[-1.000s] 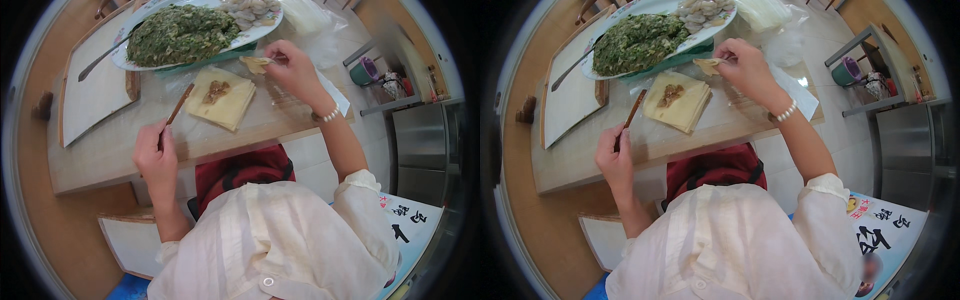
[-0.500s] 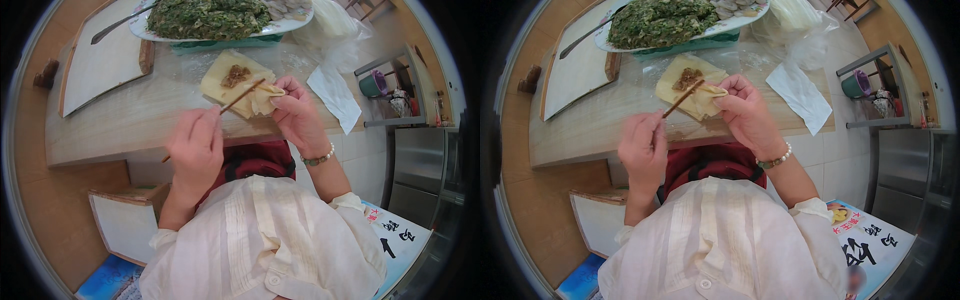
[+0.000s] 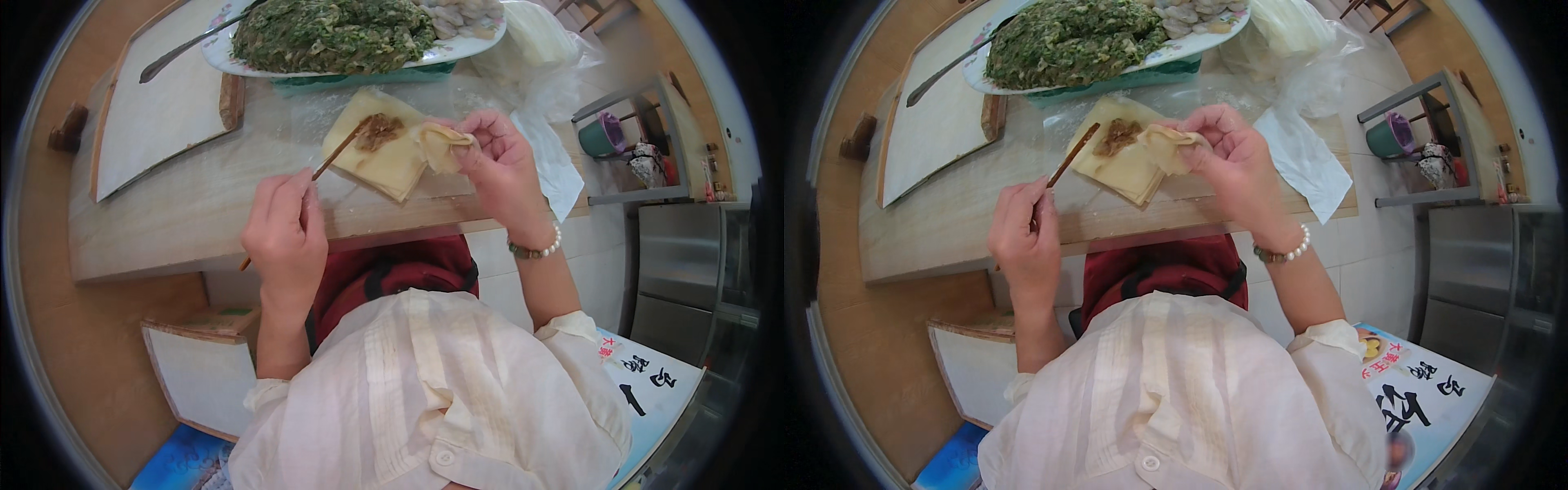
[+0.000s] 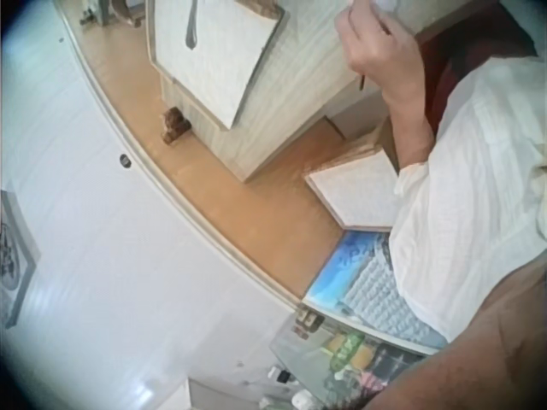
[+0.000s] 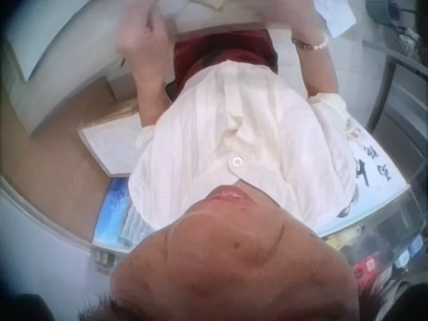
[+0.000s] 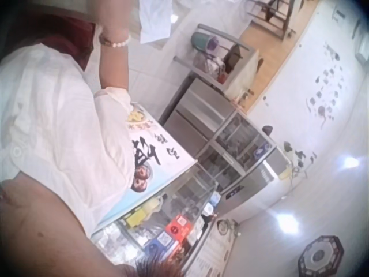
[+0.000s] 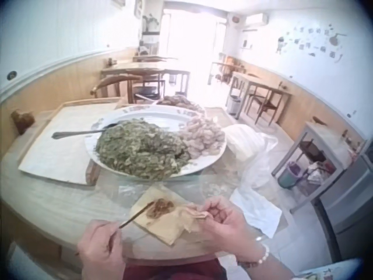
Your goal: The person prepares to wrap dumplings by first retrieving a tissue from a box on a counter, then cleaning their hands and a work surface with it; they then use a spoon to take filling from a large plate and place it onto individual square dumpling wrappers.
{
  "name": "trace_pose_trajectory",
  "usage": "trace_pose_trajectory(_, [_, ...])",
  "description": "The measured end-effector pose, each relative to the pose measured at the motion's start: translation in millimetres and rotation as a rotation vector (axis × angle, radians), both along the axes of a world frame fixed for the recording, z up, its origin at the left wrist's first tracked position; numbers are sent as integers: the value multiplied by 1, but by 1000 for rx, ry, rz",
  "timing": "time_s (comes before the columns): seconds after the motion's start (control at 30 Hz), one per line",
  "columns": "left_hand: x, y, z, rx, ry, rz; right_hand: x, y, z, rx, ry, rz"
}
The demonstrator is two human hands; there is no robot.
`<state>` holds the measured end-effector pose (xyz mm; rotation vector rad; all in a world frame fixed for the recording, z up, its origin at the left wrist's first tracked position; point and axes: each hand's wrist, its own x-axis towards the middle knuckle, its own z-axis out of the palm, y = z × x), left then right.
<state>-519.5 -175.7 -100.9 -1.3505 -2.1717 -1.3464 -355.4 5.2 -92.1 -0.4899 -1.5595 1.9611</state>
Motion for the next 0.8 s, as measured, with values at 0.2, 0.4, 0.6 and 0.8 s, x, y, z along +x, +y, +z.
trace_pose_trajectory(0.2, [-4,-2,0,1,-50,-4,4,39,13,616,-100,86])
trace_pose_trajectory(0.4, [-8,-2,-1,2,-29,-22,9,62,15,535,-152,161])
trace_pose_trajectory(0.6, [-9,-1,0,-19,-46,-16,7,72,24,198,-243,206])
trace_pose_trajectory(0.8, [-8,4,3,-41,-14,-53,-18,100,10,266,-462,72])
